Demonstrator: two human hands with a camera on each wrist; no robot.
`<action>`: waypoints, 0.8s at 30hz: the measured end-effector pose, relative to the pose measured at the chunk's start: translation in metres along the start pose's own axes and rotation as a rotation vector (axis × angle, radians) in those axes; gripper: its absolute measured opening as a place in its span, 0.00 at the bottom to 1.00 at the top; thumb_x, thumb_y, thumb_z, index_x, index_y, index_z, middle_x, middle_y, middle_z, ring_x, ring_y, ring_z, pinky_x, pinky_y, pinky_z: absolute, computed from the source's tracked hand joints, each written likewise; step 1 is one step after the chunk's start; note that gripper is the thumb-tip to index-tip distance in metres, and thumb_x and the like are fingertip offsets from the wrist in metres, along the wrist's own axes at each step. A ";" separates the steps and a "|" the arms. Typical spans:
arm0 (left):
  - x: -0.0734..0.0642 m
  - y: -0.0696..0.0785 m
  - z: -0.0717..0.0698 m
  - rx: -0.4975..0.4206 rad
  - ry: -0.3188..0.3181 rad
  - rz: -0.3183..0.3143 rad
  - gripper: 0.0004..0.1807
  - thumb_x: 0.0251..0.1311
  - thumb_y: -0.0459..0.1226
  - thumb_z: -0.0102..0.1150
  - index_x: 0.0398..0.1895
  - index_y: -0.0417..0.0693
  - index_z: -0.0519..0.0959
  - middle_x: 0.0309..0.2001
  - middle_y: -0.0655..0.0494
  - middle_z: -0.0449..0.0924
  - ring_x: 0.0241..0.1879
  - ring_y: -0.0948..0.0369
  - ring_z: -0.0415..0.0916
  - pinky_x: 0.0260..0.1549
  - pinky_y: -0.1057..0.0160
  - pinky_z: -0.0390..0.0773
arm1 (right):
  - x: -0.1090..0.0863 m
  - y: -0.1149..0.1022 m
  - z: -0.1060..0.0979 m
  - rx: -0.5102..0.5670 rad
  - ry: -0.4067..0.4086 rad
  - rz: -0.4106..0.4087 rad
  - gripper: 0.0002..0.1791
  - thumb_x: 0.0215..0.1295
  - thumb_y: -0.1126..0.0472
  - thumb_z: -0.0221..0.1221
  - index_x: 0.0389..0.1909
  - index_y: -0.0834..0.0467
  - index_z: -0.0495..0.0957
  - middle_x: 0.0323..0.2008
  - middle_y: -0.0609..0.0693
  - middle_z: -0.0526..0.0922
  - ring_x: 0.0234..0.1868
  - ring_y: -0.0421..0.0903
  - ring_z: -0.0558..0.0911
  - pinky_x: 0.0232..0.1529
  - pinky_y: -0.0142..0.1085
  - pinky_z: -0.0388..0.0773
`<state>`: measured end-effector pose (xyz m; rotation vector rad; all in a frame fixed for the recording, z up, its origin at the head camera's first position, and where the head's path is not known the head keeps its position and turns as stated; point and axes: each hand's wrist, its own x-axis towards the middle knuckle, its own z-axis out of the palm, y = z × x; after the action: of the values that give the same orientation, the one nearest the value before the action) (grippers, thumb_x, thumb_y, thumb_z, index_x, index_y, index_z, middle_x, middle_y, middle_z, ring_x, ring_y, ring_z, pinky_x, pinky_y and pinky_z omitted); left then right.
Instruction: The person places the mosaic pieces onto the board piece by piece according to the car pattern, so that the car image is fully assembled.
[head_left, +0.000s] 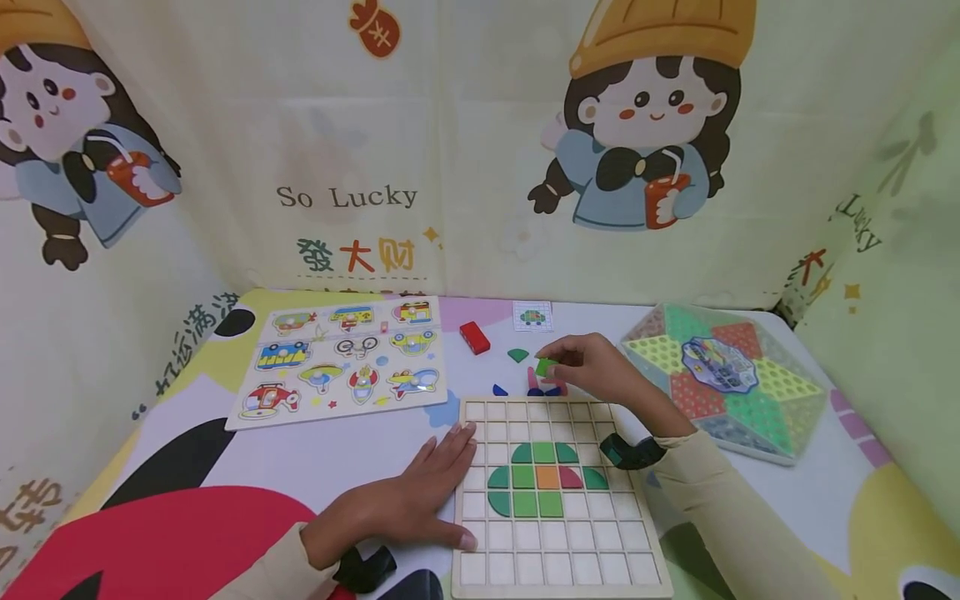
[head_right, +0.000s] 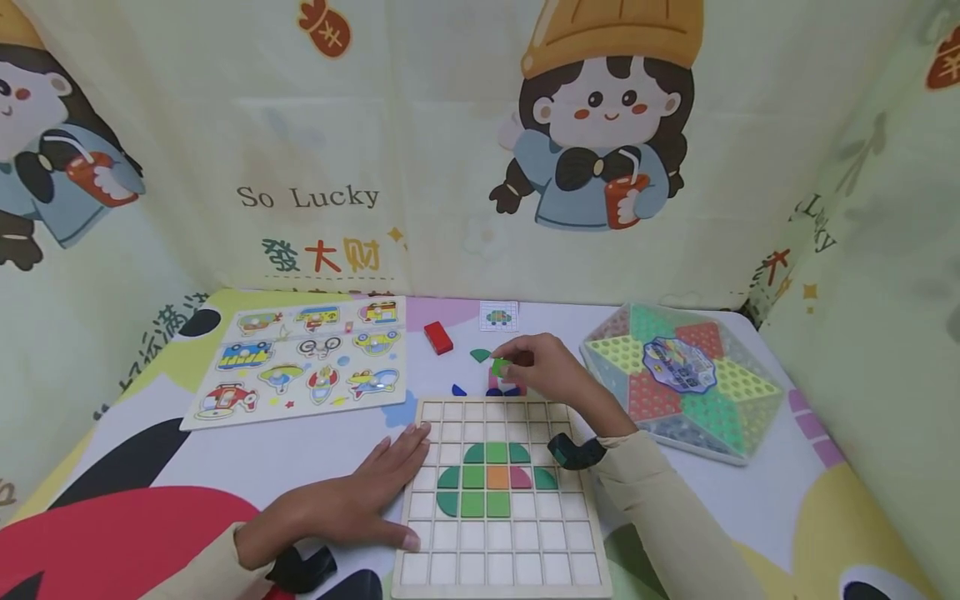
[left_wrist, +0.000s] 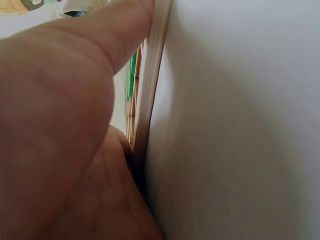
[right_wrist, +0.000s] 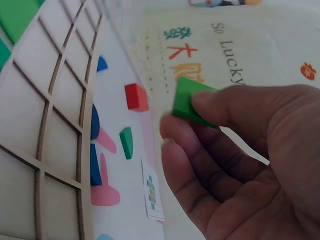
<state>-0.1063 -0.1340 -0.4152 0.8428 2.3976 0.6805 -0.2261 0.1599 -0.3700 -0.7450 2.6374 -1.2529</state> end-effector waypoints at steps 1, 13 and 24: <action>0.000 0.000 0.000 0.003 0.000 0.000 0.62 0.50 0.66 0.61 0.79 0.49 0.41 0.78 0.60 0.26 0.75 0.58 0.22 0.69 0.43 0.30 | -0.002 0.000 0.000 0.032 -0.027 -0.003 0.12 0.64 0.70 0.60 0.47 0.65 0.82 0.39 0.51 0.84 0.35 0.50 0.81 0.38 0.36 0.79; -0.002 0.001 0.000 0.001 -0.001 0.002 0.62 0.50 0.66 0.61 0.78 0.48 0.40 0.78 0.59 0.26 0.75 0.58 0.21 0.69 0.44 0.29 | -0.027 -0.004 0.004 0.134 -0.180 -0.008 0.11 0.64 0.70 0.60 0.47 0.67 0.82 0.41 0.52 0.84 0.36 0.48 0.79 0.37 0.34 0.78; -0.002 0.003 -0.002 -0.007 -0.004 0.010 0.62 0.50 0.65 0.62 0.78 0.47 0.41 0.78 0.59 0.26 0.75 0.57 0.21 0.69 0.44 0.29 | -0.053 -0.011 0.003 0.153 -0.318 -0.016 0.09 0.64 0.70 0.61 0.45 0.65 0.82 0.44 0.52 0.84 0.41 0.45 0.81 0.44 0.34 0.80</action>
<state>-0.1051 -0.1337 -0.4119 0.8523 2.3878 0.6904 -0.1748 0.1780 -0.3686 -0.8604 2.2617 -1.2094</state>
